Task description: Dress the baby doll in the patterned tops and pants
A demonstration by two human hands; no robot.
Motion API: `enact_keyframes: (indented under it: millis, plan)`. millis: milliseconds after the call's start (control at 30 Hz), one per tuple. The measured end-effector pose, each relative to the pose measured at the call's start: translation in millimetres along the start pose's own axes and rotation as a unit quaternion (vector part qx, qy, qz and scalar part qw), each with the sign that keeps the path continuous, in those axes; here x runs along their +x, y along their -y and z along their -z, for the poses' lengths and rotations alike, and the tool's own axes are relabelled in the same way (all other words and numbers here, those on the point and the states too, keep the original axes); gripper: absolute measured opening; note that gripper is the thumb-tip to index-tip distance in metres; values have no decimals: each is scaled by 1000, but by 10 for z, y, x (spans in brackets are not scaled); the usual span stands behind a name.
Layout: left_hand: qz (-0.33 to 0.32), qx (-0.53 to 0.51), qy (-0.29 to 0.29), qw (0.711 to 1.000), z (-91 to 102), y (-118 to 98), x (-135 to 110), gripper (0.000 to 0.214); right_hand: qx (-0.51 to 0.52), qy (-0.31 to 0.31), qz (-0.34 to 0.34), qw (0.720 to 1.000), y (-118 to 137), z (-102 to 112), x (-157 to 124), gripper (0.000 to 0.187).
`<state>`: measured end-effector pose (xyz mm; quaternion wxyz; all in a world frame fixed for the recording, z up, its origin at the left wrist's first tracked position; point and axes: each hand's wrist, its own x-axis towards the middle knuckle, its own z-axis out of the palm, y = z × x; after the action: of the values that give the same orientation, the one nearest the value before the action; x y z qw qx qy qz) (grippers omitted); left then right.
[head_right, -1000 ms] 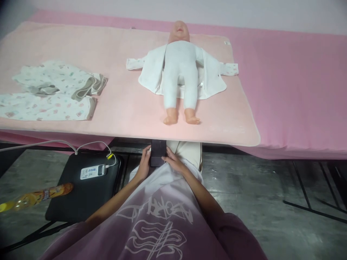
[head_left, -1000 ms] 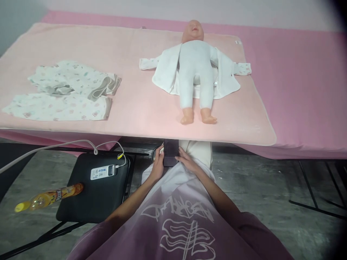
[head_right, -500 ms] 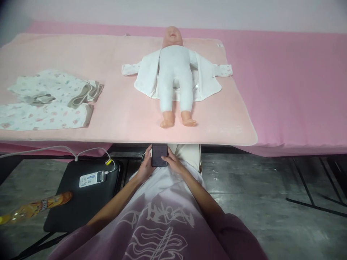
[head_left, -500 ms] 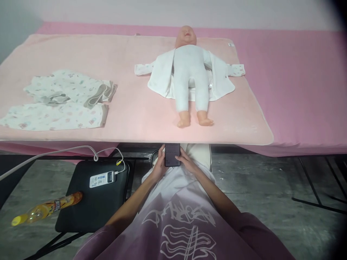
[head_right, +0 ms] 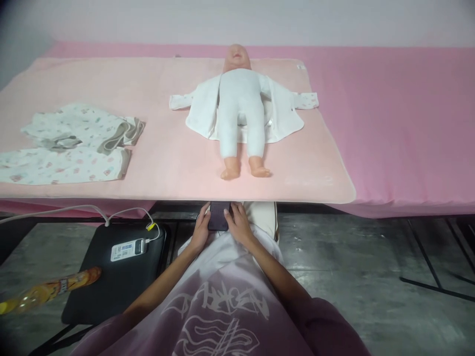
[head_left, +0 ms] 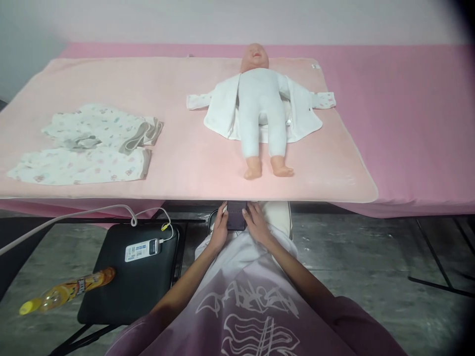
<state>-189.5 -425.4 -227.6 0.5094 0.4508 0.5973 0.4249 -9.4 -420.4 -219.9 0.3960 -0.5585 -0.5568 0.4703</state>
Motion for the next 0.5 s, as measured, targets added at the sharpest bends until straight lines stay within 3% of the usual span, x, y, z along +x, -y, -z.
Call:
enact_keyframes:
  millis: [267, 500]
  plan:
    - [-25, 22, 9, 999, 0, 37, 78, 66, -47, -15, -21, 999, -61, -29, -60, 67]
    - [-52, 120, -29, 991, 41, 128, 147, 51, -43, -22, -29, 998, -134, -18, -42, 64]
